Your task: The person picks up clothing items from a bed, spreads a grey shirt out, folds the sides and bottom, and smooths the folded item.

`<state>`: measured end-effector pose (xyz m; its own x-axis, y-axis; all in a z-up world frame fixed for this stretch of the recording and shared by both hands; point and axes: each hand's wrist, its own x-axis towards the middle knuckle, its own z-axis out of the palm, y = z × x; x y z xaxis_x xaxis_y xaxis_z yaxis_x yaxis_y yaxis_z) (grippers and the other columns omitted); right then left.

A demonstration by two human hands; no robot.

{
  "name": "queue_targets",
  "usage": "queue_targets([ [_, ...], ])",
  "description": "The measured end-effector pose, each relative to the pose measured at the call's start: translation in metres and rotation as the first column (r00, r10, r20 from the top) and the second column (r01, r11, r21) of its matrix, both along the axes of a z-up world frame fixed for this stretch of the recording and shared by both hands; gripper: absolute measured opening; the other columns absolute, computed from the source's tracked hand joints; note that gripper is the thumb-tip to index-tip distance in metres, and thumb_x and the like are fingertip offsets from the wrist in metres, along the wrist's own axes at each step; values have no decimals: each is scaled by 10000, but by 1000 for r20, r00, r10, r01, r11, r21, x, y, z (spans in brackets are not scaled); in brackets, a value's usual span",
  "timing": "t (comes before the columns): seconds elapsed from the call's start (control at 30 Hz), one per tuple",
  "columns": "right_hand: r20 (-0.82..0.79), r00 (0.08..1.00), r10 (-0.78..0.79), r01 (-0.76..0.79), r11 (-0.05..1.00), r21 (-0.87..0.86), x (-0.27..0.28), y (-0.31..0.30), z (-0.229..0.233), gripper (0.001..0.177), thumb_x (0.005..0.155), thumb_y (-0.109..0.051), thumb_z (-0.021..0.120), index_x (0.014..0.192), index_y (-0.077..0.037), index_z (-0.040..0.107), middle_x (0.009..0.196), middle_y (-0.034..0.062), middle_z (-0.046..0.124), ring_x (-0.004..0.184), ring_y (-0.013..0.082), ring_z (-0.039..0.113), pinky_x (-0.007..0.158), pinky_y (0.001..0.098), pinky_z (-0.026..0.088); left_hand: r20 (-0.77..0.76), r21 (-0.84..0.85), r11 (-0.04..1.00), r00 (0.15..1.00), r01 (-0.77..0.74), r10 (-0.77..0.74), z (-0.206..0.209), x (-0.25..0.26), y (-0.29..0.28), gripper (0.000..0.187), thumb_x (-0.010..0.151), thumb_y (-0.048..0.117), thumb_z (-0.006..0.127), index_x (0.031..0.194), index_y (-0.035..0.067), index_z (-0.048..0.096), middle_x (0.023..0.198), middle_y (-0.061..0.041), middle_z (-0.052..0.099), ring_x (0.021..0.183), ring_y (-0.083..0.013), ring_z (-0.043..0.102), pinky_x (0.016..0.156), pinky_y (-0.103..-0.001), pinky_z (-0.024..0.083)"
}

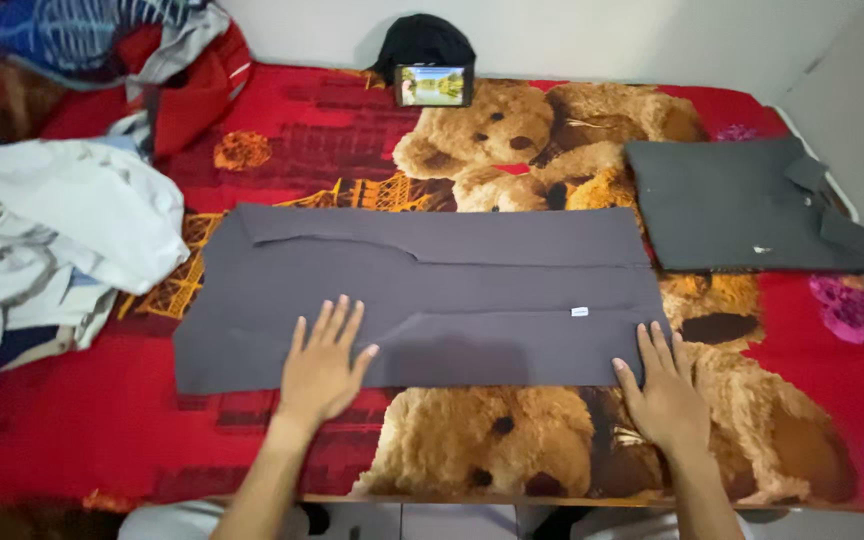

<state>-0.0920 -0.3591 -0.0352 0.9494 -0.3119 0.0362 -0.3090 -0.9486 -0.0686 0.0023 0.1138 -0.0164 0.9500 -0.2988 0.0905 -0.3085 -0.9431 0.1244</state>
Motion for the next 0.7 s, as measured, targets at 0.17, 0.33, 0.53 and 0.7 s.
queue_targets([
  [0.17,43,999,12,-13,1000,10,3,-3,-5,765,948,-624,383,1594,-221,299,1677,9,233,1551,253,128,1219,517,97,17,17,993,993,-116,115,-3,8,53,710,991,556,395,1590,183,313,1649,-91,290,1528,-260,233,1226,-532,151],
  [0.33,87,996,17,-17,1000,2,0,-4,-12,762,945,-617,397,1590,-217,325,1682,6,259,1566,255,150,1220,514,128,224,19,971,947,-239,229,37,5,63,642,935,478,535,1464,117,494,1525,-168,464,1422,-313,392,1178,-637,181],
  [0.53,124,992,22,-14,998,-67,4,-7,-21,754,943,-608,412,1582,-214,344,1666,8,284,1550,250,188,1223,502,135,409,-760,563,912,323,29,167,-58,-31,213,948,231,696,1141,159,751,1069,-16,779,1002,-240,725,958,-389,509],
  [0.7,127,992,-8,13,999,-46,0,2,-16,735,953,-612,401,1588,-246,347,1677,-25,288,1562,231,196,1240,500,133,420,-782,437,894,444,-157,208,-76,-62,178,957,222,686,1102,142,750,1026,-19,769,940,-217,710,908,-366,513],
])
